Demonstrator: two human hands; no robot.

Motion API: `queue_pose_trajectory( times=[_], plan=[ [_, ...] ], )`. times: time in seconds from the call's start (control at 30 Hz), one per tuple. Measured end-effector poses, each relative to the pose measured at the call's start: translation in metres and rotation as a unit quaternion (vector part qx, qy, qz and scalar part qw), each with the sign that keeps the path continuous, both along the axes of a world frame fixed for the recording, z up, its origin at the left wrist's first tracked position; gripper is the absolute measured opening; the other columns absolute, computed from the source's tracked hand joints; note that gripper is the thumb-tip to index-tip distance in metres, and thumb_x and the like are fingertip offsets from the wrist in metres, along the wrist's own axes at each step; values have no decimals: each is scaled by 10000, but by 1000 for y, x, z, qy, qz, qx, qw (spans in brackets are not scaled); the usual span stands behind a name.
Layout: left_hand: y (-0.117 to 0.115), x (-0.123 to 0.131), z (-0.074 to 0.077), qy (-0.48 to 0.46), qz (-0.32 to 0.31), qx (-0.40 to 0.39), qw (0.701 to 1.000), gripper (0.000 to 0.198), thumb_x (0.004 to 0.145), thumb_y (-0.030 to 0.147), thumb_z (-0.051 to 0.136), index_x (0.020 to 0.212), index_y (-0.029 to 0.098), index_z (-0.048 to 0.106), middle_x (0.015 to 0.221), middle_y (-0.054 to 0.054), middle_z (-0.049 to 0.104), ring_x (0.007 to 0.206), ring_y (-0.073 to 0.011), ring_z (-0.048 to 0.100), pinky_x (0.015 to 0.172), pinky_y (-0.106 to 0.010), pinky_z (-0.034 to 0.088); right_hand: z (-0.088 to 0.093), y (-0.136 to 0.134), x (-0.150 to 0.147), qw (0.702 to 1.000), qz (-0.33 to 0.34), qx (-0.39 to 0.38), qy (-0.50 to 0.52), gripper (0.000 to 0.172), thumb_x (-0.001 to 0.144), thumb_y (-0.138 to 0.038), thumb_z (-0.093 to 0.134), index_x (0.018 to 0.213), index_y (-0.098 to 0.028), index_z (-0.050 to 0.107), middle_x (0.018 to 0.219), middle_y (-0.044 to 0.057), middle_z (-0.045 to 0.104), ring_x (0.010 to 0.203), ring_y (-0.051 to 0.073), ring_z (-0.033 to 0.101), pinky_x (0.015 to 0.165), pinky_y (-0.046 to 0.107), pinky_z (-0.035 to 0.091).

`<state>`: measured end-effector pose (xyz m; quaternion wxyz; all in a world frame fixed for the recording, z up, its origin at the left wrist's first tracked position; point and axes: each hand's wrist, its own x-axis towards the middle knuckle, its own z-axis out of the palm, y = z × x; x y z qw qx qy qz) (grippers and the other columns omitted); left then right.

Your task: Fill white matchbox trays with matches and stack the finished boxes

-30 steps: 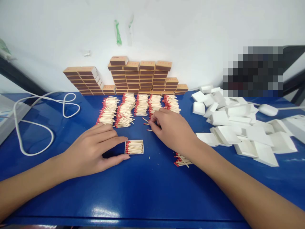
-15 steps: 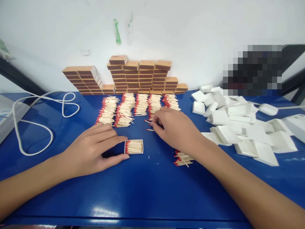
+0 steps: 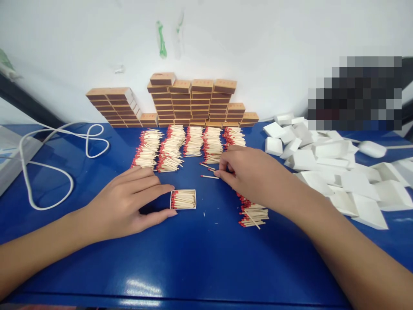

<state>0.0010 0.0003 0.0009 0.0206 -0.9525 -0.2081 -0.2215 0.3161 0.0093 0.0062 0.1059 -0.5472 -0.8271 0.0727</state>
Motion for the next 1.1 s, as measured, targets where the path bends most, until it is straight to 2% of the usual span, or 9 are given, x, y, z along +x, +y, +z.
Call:
queue_pose_trajectory(
  times=[0.17,0.33,0.47,0.63,0.83,0.97,1.1],
  plan=[
    [-1,-1,0,2,0,-2,1000,310,1036,427,722,1113,128,749,852,-45,686,821,-213,623,767,-364,495,1,1,3,1000,-13,-6,1,184,950,-322,681,786,-240,692,791,46,699,647,200,615,593,344,405],
    [-1,-1,0,1,-2,-4,1000,309,1035,425,724,1109,126,748,853,-45,684,823,-213,619,769,-364,495,3,1,1,1000,18,-24,1,198,974,-278,617,795,-232,687,775,48,685,656,191,608,587,324,406],
    [-1,0,0,3,-2,-5,1000,309,1041,427,718,1108,126,750,863,-45,689,821,-210,611,768,-366,497,1,1,-5,999,34,9,16,231,1001,-295,613,785,-227,657,797,55,673,710,199,615,630,324,426],
    [-1,-1,1,5,0,-4,1000,315,1042,435,716,1115,130,749,870,-46,695,825,-207,611,770,-365,500,-4,1,-13,1000,19,17,16,144,990,-264,627,864,-221,682,884,58,684,762,206,628,674,336,442],
    [-1,0,1,6,0,-3,1000,305,1052,433,702,1117,139,750,868,-48,700,830,-206,620,773,-360,506,-9,0,-16,998,10,55,23,144,1006,-308,626,920,-216,696,900,70,689,770,217,622,678,342,439],
    [0,0,1,1,-4,-6,1000,313,1042,429,715,1107,124,754,868,-49,693,822,-210,617,762,-370,506,-9,1,-16,998,-1,48,27,186,1014,-352,631,882,-222,649,873,65,683,767,225,621,669,342,423],
    [-1,-1,1,4,-3,-7,1000,316,1042,426,715,1111,120,754,869,-51,693,826,-211,613,769,-371,511,-8,2,-16,999,4,26,26,184,1004,-288,626,831,-225,620,860,59,684,755,217,623,666,335,415]
  ],
)
